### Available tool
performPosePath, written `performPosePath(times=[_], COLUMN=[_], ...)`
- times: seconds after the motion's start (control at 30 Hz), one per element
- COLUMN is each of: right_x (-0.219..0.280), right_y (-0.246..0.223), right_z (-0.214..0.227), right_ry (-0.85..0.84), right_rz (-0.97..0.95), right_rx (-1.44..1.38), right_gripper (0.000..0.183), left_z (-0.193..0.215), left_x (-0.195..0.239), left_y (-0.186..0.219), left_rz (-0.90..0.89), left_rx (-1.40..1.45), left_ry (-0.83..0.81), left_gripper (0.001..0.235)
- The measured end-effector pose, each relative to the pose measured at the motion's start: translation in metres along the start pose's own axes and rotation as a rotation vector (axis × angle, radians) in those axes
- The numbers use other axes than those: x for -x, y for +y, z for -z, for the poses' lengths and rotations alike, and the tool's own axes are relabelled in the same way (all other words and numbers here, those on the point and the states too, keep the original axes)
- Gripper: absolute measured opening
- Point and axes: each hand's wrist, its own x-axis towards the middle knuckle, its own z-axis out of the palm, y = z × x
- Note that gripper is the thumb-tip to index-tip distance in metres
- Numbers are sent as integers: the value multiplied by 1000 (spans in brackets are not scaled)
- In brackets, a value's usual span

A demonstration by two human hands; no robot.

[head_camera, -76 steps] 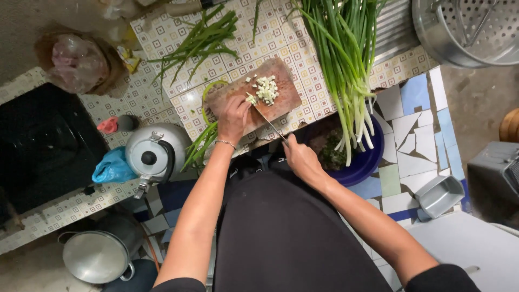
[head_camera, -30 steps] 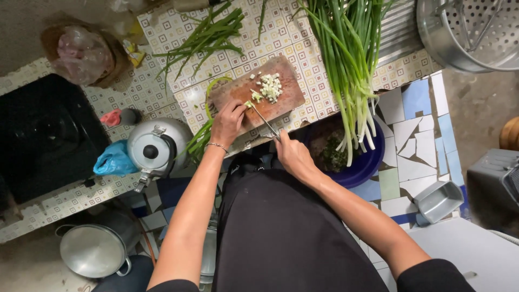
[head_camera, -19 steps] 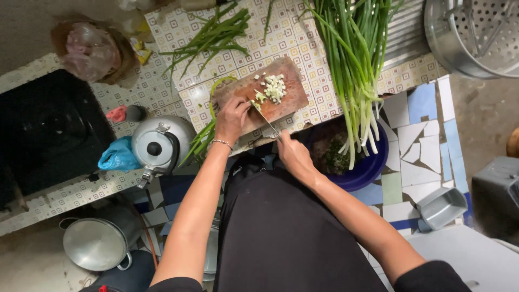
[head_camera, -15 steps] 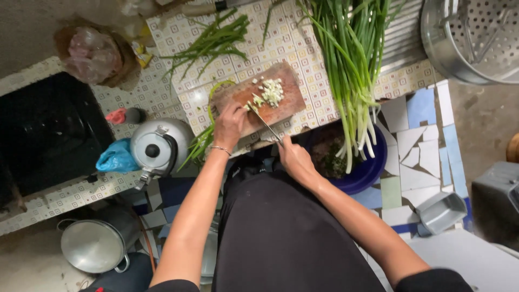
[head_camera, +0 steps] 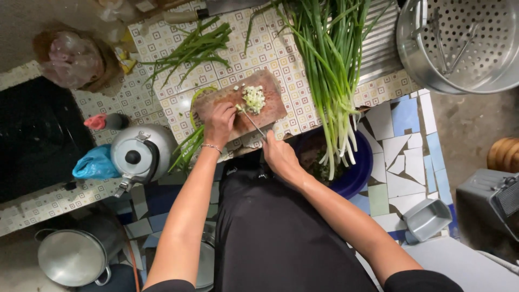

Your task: Finely chopping green onions on a wooden cutting board using a kitchen knife in a kitchen setting.

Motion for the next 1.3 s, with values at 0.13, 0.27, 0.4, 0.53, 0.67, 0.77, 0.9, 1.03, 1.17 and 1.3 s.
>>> performPosePath(times=[0.13, 0.27, 0.4, 0.53, 0.67, 0.77, 0.9, 1.03, 1.17, 1.3], right_x=[-14, -29, 14, 26, 19, 9, -12, 4, 35, 32], right_y=[-8, -7, -3, 2, -46, -50, -43, -18, -15, -37], right_z=[-19, -32, -22, -31, 9, -5, -29, -43, -23, -4], right_ry=[42, 187, 177, 66, 40, 48, 71, 54, -48, -40], right_rz=[15, 118, 129, -51, -153, -147, -90, -102, -204, -196], right_rx=[-1, 93, 237, 55, -73, -69, 30, -51, -68, -122], right_gripper=[32, 31, 28, 29, 31, 32, 30, 33, 33, 31], left_z=[-1, -1, 6, -1, 9, 12, 13, 21, 19, 39], left_x=[-1, -6, -2, 2, -2, 3, -1, -10, -7, -7], left_y=[-3, 1, 2, -7, -5, -5, -3, -5, 0, 12], left_rz=[-13, -18, -23, -62, -58, -57, -58, -71, 21, -25], left_rx=[16, -85, -43, -32, 26, 63, 49, 14, 159, 121], left_ry=[-9, -13, -9, -18, -54, -65, -60, -79, -30, -17], left_gripper=[12, 14, 12, 8, 10, 10, 10, 10, 9, 12])
